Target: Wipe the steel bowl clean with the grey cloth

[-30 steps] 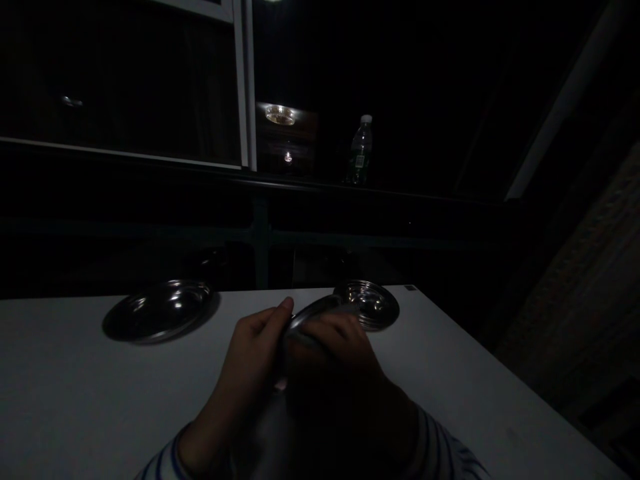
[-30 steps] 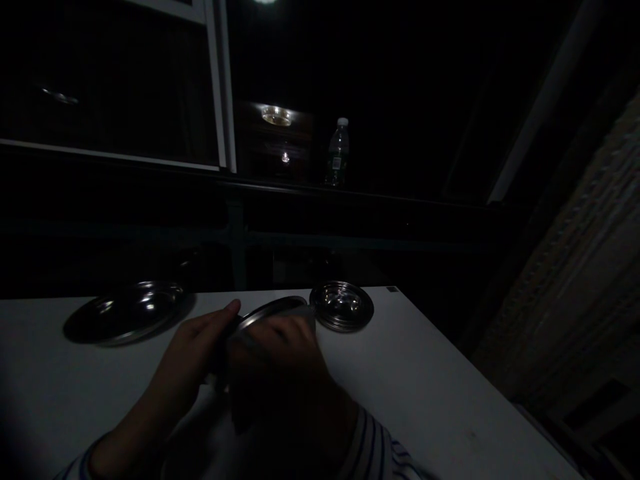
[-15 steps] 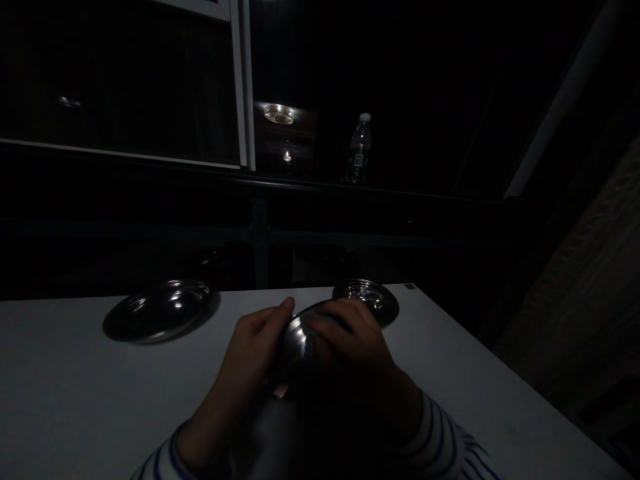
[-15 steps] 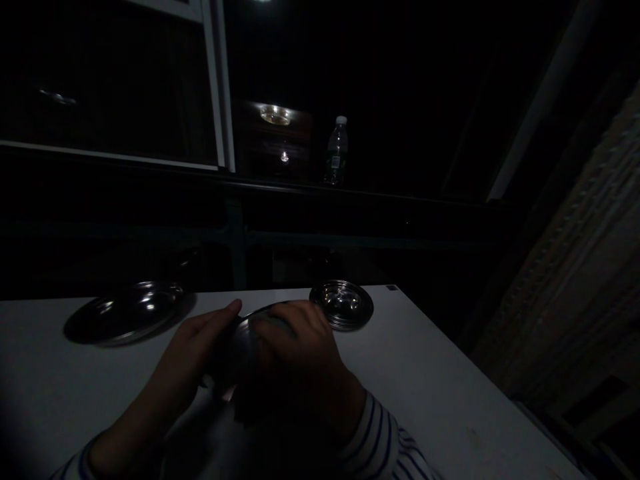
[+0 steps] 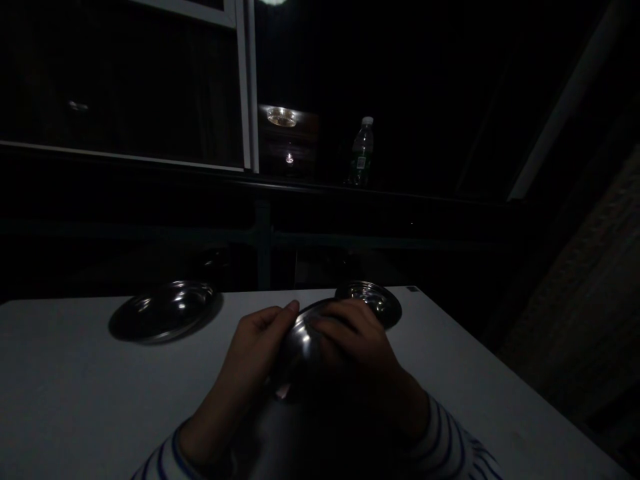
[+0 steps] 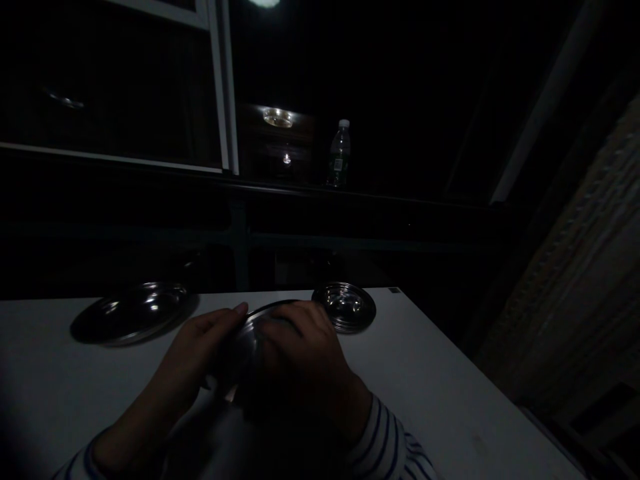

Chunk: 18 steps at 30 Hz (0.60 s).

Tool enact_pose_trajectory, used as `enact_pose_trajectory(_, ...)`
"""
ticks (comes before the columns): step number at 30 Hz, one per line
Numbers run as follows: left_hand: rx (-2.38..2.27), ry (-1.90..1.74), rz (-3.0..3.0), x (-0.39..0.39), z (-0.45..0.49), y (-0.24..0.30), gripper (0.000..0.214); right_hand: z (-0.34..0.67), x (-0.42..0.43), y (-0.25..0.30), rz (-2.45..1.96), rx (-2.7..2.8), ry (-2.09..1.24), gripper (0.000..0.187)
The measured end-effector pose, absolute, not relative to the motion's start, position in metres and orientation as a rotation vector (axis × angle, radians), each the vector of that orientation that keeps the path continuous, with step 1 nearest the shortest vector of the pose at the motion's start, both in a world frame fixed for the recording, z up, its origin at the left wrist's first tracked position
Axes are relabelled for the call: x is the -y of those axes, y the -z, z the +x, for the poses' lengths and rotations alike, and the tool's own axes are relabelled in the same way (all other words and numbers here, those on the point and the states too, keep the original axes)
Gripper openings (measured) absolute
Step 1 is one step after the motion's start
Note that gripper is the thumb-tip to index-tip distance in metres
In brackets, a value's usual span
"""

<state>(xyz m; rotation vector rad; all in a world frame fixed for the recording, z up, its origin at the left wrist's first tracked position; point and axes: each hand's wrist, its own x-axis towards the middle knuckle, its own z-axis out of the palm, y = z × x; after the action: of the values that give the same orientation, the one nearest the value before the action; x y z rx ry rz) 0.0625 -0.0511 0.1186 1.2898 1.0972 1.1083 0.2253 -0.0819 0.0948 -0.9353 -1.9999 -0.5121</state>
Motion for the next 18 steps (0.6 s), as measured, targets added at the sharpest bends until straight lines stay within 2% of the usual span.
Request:
enact_pose_trajectory(4, -1.115, -1.105, 1.269, 0.051, 0.061, -0.122, 0.037, 0.236, 0.075, -0.097, -1.06, 1.86, 0.445, 0.019)
enact_pose_trajectory(11, -1.046, -1.069, 1.32, 0.05, 0.062, -0.118, 0.034, 0.222, 0.083, -0.096, -0.94, 2.021, 0.593, 0.023)
enact_pose_trajectory(18, -0.923, -1.024, 1.225, 0.053, 0.06, -0.123, 0.028, 0.237, 0.079, -0.102, -1.101, 1.901, 0.628, 0.023)
